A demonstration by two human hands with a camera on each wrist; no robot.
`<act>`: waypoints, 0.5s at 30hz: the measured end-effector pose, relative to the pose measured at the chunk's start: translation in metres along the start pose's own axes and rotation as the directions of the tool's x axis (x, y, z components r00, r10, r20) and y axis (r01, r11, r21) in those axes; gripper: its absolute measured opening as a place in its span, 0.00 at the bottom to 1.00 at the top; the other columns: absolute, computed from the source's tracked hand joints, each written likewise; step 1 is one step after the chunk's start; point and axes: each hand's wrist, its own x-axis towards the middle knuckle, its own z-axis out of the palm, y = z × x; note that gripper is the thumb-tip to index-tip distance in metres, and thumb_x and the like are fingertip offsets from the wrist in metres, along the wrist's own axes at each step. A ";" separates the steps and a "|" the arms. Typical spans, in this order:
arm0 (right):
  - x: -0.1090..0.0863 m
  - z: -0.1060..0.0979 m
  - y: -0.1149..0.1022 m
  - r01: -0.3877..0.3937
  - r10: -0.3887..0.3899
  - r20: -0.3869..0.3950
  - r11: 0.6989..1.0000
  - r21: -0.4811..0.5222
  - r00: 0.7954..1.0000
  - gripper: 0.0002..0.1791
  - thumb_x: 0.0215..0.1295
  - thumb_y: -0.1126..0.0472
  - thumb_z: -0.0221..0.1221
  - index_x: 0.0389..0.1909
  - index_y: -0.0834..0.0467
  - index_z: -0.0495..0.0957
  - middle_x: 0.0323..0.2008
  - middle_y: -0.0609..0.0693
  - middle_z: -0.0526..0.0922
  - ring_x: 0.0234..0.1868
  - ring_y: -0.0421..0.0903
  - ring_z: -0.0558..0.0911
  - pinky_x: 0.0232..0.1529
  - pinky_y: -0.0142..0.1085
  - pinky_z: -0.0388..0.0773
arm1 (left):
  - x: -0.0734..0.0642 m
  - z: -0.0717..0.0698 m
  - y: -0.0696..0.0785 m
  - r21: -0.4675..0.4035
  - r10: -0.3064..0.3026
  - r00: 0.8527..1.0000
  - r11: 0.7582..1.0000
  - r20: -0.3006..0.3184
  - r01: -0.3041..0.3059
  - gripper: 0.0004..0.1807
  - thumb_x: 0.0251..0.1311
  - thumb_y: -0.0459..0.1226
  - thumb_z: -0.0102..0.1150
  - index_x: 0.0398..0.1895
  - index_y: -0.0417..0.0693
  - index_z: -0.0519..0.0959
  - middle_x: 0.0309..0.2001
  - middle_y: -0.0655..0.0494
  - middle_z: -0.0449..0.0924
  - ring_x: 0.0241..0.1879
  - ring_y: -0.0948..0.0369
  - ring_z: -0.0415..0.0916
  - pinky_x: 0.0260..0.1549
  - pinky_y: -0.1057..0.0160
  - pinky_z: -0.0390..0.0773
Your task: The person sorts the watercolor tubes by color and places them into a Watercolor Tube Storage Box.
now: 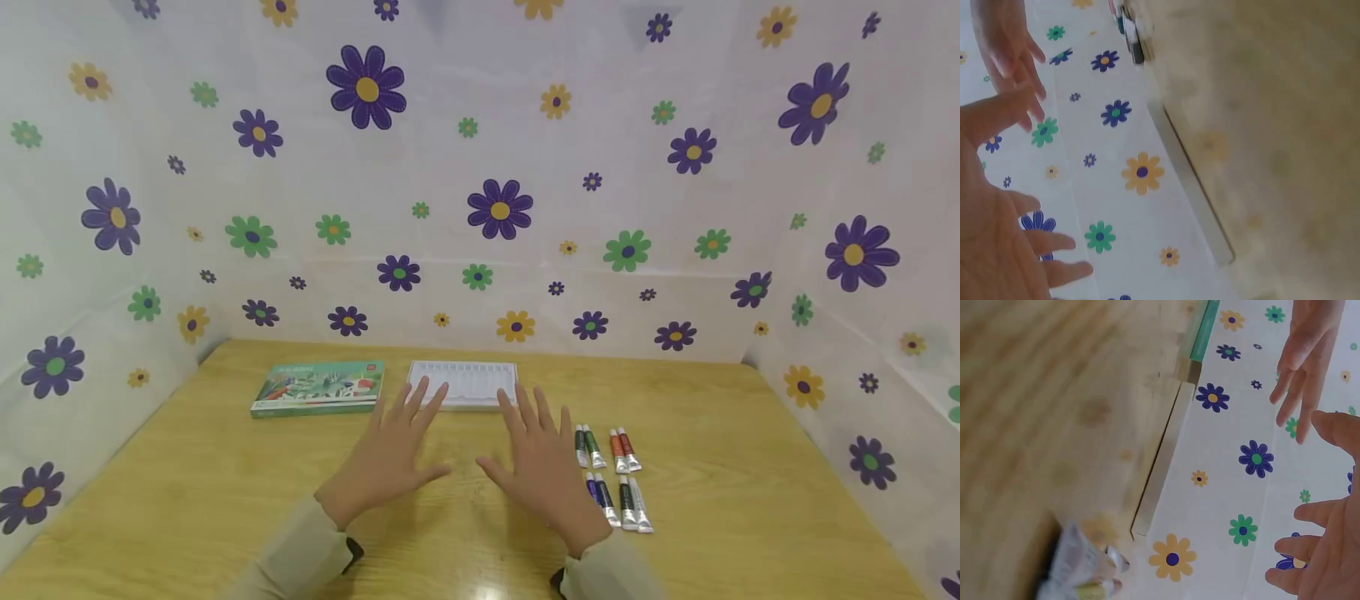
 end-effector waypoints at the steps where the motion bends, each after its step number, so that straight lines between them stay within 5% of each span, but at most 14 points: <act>1: 0.003 -0.002 0.001 0.007 -0.007 -0.005 1.000 -0.009 1.000 0.47 0.57 0.37 0.58 0.72 0.53 0.51 0.72 0.57 0.54 0.72 0.61 0.53 0.64 0.66 0.51 | 0.004 -0.003 -0.003 0.000 0.019 1.000 1.000 0.003 -0.019 0.53 0.53 0.61 0.58 0.75 0.55 0.41 0.74 0.42 0.46 0.72 0.41 0.46 0.66 0.36 0.49; 10: 0.050 -0.025 0.021 0.117 -0.117 0.074 0.993 0.003 0.990 0.51 0.55 0.39 0.61 0.72 0.57 0.50 0.73 0.58 0.53 0.73 0.59 0.53 0.66 0.63 0.50 | 0.050 -0.029 -0.037 -0.030 0.168 0.983 0.986 0.069 -0.166 0.51 0.50 0.49 0.67 0.73 0.48 0.49 0.71 0.43 0.54 0.68 0.46 0.58 0.65 0.46 0.59; 15: 0.086 -0.030 0.035 0.124 -0.140 0.196 0.988 0.092 0.970 0.49 0.54 0.42 0.64 0.72 0.56 0.52 0.71 0.58 0.59 0.70 0.58 0.60 0.68 0.59 0.52 | 0.080 -0.030 -0.054 -0.056 0.121 0.969 0.992 0.217 -0.112 0.49 0.52 0.51 0.65 0.73 0.48 0.51 0.70 0.46 0.58 0.66 0.47 0.63 0.64 0.49 0.64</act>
